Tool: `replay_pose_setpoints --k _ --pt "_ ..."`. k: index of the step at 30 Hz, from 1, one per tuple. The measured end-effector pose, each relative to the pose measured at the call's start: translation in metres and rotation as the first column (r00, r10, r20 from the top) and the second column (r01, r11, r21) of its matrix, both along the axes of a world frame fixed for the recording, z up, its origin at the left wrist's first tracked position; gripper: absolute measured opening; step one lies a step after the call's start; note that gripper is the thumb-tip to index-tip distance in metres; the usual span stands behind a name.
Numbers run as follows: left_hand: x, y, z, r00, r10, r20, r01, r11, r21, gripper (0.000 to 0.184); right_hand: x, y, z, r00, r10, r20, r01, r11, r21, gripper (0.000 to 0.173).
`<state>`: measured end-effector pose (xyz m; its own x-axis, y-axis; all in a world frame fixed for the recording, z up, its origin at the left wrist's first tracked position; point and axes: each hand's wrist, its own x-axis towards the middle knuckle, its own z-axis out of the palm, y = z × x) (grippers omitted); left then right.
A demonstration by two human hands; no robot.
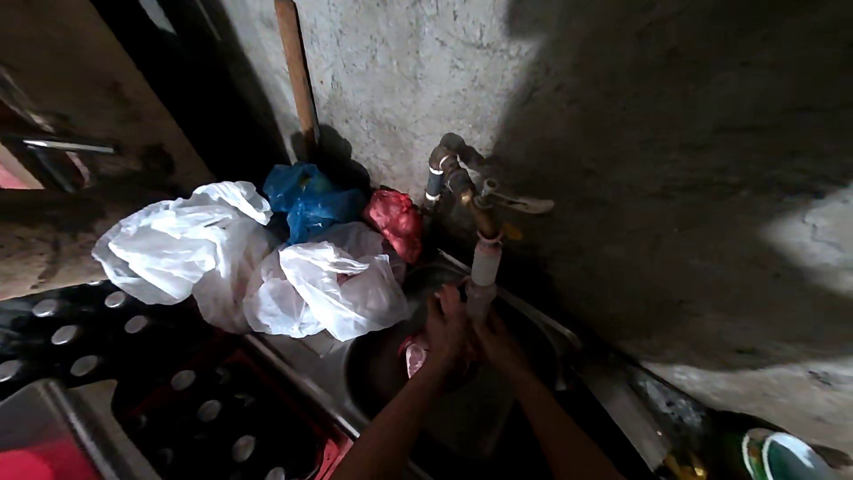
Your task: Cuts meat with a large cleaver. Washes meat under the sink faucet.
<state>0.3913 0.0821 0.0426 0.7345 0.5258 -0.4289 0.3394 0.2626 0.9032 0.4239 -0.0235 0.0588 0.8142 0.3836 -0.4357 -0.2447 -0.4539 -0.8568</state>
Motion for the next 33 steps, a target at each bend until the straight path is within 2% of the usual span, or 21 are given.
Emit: replay_pose_setpoints --k 3,7,10,14,19,23,26,29,31,33 --pt "0.002 0.001 0.002 1.0 -0.018 -0.018 0.019 1.0 0.01 0.055 0.007 -0.004 -0.013 0.999 -0.031 -0.016 0.032 0.999 0.031 0.056" --pt "-0.001 -0.003 0.0 0.998 -0.056 -0.032 0.058 0.997 0.051 0.057 0.01 -0.004 -0.009 1.0 0.01 -0.025 -0.01 1.0 -0.003 0.057" --pt "0.001 -0.005 -0.004 0.997 -0.072 -0.039 0.076 0.992 0.105 0.056 0.002 0.004 -0.005 1.0 -0.008 0.009 0.008 0.998 -0.055 0.048" --pt "0.004 -0.002 -0.005 0.996 -0.05 -0.069 0.059 0.989 0.133 0.056 0.004 0.009 -0.003 0.997 -0.044 -0.064 0.042 0.998 -0.04 0.045" --pt "0.003 -0.002 -0.003 0.999 -0.019 -0.038 0.023 0.994 0.103 0.057 0.005 0.01 -0.007 0.996 -0.078 -0.032 0.081 0.992 0.093 0.044" --pt "0.001 -0.008 -0.005 1.0 0.003 -0.004 -0.002 0.999 0.035 0.056 -0.001 0.013 -0.008 0.986 -0.167 0.013 0.167 0.985 0.049 0.049" --pt "-0.001 -0.014 -0.003 1.0 0.025 -0.019 -0.025 1.0 0.002 0.058 -0.002 0.011 -0.009 0.982 -0.184 0.046 0.182 0.983 0.037 0.054" --pt "-0.001 -0.017 -0.005 0.998 0.054 -0.035 -0.054 0.998 -0.012 0.053 -0.001 0.011 -0.013 0.981 -0.187 0.052 0.187 0.982 0.012 0.053" --pt "-0.003 -0.015 -0.007 0.999 0.039 -0.006 -0.039 0.998 -0.055 0.052 -0.002 0.009 -0.016 0.98 -0.191 0.049 0.191 0.982 0.009 0.055" --pt "-0.006 -0.007 -0.011 0.998 -0.036 0.06 0.042 0.993 -0.108 0.048 -0.003 0.009 -0.015 0.982 -0.183 0.041 0.184 0.983 -0.019 0.056"
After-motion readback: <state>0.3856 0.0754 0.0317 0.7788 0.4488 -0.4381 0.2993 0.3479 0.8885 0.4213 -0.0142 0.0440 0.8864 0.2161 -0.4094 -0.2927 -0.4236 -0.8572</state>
